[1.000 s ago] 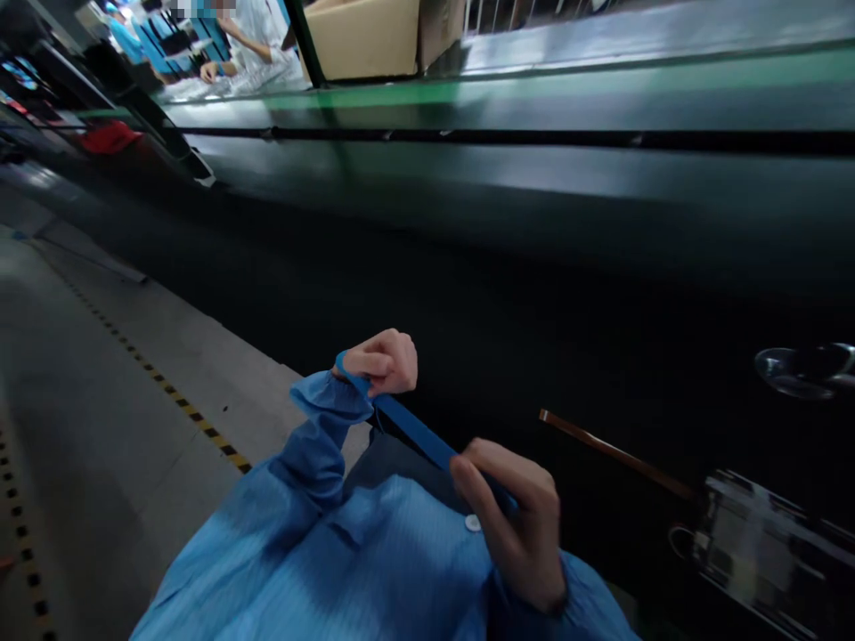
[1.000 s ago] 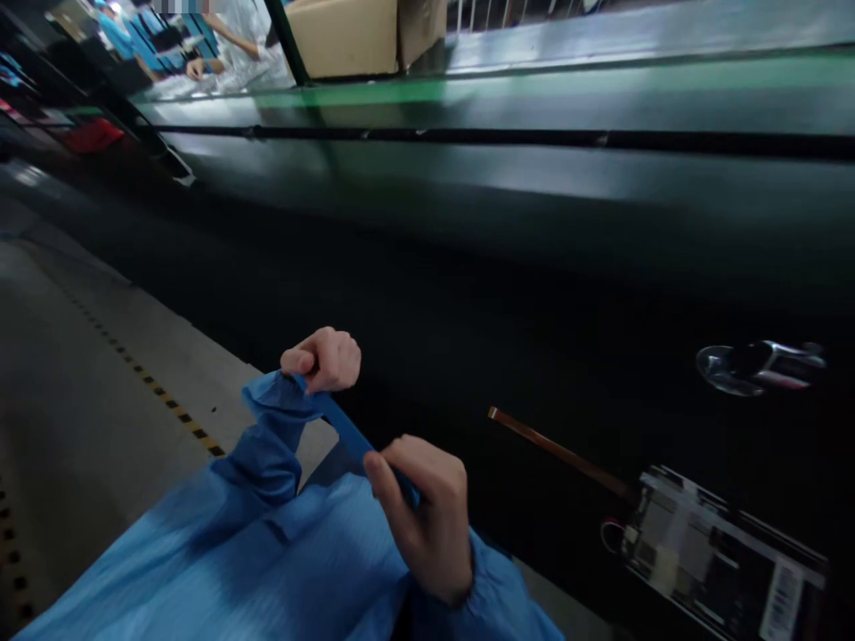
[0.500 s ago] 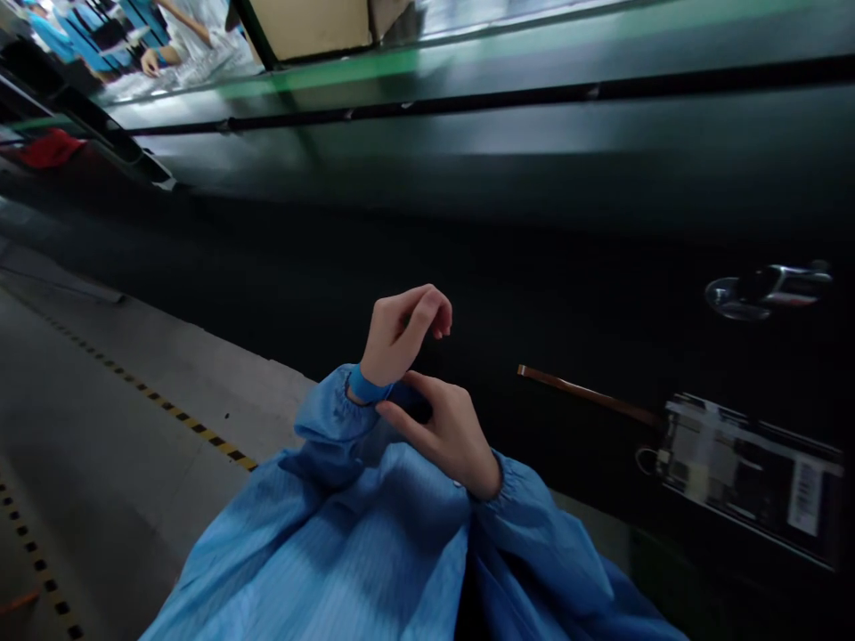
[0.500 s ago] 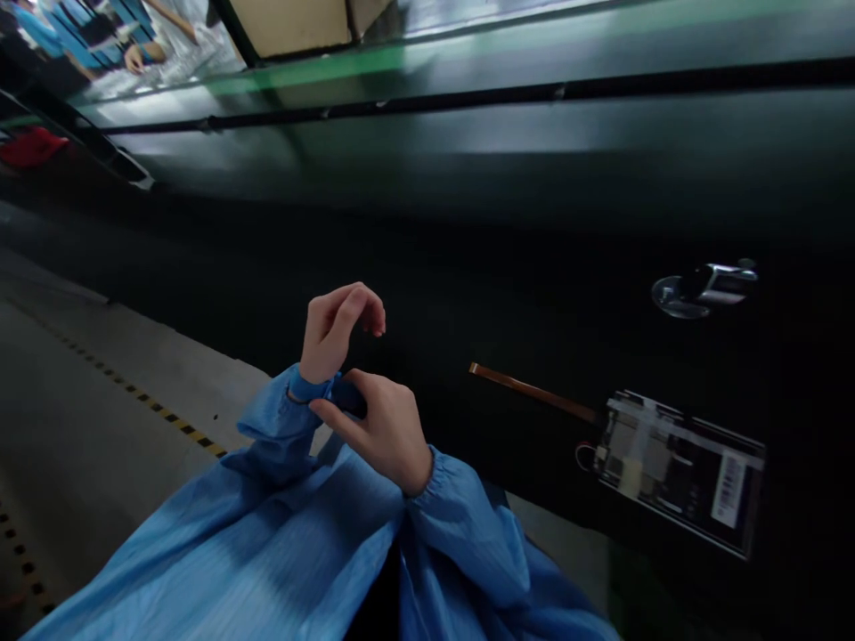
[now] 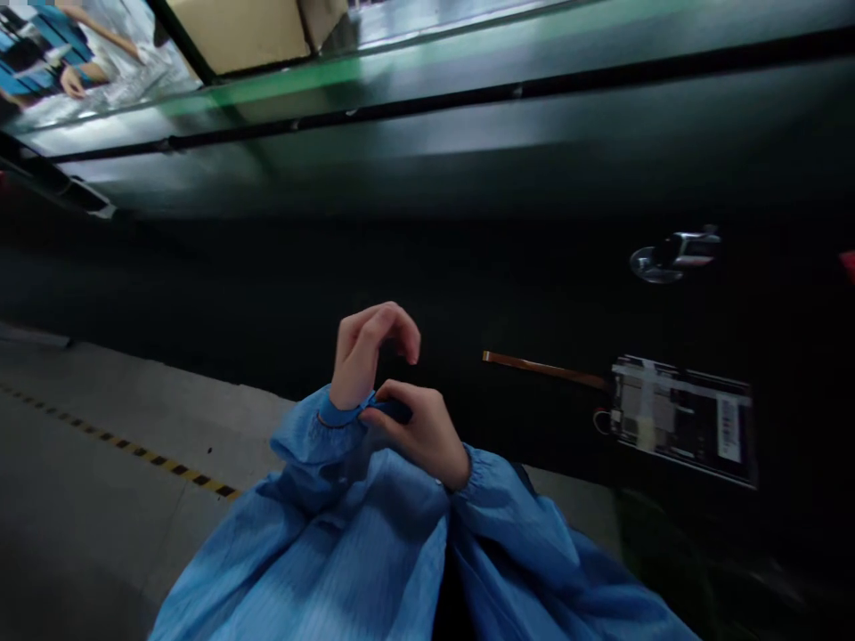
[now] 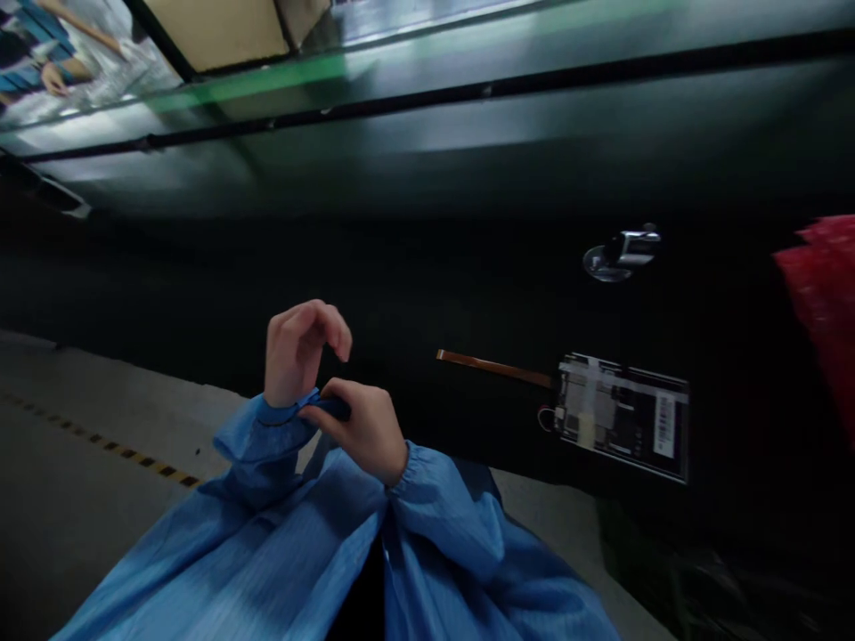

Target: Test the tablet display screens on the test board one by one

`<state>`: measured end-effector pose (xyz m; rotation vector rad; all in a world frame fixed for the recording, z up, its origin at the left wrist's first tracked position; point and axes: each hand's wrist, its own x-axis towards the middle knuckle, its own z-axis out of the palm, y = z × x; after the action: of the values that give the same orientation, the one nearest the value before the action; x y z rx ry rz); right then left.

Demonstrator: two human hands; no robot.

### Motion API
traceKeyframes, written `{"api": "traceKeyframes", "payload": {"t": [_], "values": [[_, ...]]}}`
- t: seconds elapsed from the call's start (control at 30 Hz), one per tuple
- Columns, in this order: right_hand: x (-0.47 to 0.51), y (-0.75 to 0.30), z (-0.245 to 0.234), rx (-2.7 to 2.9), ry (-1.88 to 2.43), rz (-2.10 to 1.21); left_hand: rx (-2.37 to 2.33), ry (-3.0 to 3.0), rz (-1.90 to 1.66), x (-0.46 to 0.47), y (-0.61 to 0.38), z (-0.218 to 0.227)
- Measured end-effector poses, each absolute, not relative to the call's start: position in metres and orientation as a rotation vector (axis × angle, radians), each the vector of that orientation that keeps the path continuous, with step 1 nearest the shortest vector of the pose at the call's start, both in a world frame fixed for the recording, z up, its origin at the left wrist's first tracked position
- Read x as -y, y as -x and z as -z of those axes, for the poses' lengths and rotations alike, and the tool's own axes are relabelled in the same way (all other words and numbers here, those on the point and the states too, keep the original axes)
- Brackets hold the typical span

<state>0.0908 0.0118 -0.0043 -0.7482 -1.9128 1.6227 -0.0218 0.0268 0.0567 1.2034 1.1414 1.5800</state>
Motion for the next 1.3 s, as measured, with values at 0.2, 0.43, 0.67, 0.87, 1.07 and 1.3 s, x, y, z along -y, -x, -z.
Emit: {"api": "traceKeyframes", "payload": {"t": [0.2, 0.43, 0.67, 0.87, 1.07, 1.3], "values": [[-0.014, -0.095, 0.006, 2.134, 0.471, -1.354, -1.607, -1.361, -1.99, -0.031, 0.022, -0.053], [-0.005, -0.088, -0.001, 2.01, 0.464, -1.379, -2.119, -2.198, -1.138, -0.046, 0.038, -0.013], [-0.011, -0.098, -0.021, 2.045, 0.603, -1.277, -1.846, -2.441, -0.695, -0.052, 0.028, -0.002], [-0.015, -0.11, -0.019, 1.893, 0.613, -1.408, -1.851, -2.007, -1.372, -0.048, 0.041, -0.033], [-0.015, -0.111, -0.023, 1.924, 0.529, -1.527, -2.085, -2.118, -0.942, -0.039, 0.055, -0.018], [-0.005, -0.093, -0.005, 2.033, 0.714, -1.514, -2.051, -1.899, -1.59, -0.036, 0.05, -0.035]]}}
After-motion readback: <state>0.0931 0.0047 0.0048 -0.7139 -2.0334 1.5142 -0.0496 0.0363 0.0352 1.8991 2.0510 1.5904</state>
